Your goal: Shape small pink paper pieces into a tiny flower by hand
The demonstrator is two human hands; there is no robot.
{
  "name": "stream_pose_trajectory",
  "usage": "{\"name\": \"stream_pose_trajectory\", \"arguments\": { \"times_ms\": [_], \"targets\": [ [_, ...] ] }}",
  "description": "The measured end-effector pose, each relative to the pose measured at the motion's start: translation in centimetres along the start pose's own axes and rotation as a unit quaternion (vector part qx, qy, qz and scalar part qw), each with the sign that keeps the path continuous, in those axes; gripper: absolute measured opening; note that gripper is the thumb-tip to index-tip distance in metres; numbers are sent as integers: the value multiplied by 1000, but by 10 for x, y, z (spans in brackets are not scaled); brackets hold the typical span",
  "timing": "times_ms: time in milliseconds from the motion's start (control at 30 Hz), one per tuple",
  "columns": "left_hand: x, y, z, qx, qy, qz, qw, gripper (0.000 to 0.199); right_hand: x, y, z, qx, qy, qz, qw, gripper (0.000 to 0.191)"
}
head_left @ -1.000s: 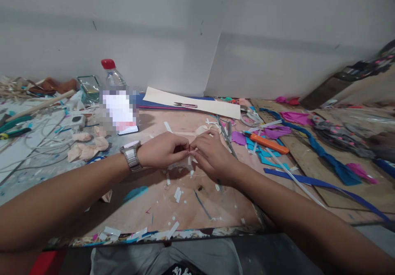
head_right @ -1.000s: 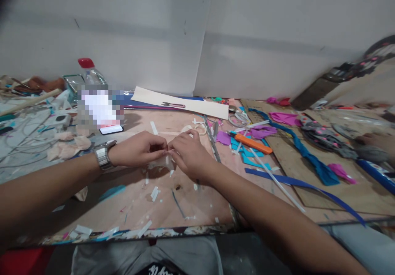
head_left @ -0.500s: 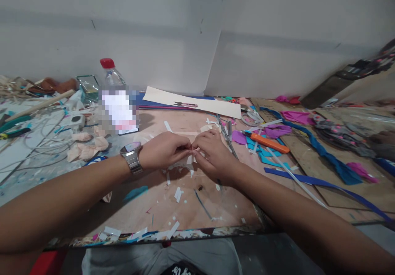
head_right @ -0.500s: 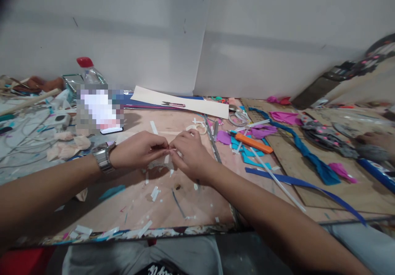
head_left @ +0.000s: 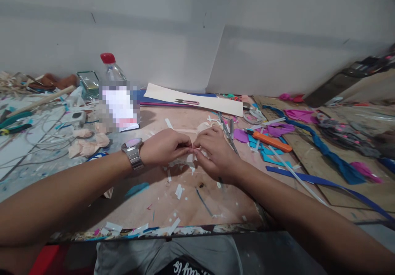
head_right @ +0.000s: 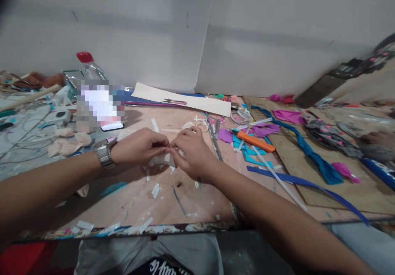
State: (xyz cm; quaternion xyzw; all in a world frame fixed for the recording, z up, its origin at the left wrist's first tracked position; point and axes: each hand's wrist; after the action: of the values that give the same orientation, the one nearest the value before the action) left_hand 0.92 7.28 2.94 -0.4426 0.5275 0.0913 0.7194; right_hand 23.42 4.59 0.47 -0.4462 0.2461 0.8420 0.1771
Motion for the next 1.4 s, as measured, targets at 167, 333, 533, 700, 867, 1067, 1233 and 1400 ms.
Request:
{"name": "stream_pose_trajectory", "arguments": {
  "times_ms": [167, 333, 533, 700, 867, 1067, 1233, 1400],
  "targets": [
    [-1, 3, 0, -3, 28, -47, 999, 35, 2, 1, 1, 0, -3, 3, 1000, 11],
    [-4, 4, -1, -7, 66, -64, 996, 37, 2, 3, 1, -13, 1, -11, 1000, 13],
    [-5, 2, -1, -35, 91, -41, 994, 27, 3, 2, 1, -28, -5, -2, 1000, 13],
    [-3, 3, 0, -39, 103, -37, 993, 25, 2, 3, 2, -34, -4, -1, 999, 13],
    [-3, 5, 0, -50, 117, -38, 991, 25, 1, 5, 2, -25, 7, 6, 1000, 15],
    [-4, 7, -1, -20, 101, -86, 991, 38, 0, 3, 1, -31, 3, 6, 1000, 12],
    [-6, 8, -1, -20, 89, -106, 990, 42, 0, 3, 1, -25, -2, -3, 1000, 13],
    [-6, 5, -2, 18, 66, -66, 996, 36, 1, 2, 0, -29, -5, -3, 1000, 11]
  ]
}}
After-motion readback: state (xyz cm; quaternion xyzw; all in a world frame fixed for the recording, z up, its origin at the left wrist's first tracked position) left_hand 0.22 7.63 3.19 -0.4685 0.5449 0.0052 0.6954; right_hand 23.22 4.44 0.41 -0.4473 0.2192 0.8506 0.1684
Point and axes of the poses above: each hand's wrist, its own z-axis towards the middle knuckle, its own x-axis out of the palm, y = z × x, and after that the axes turned 6 degrees about -x, right-handed
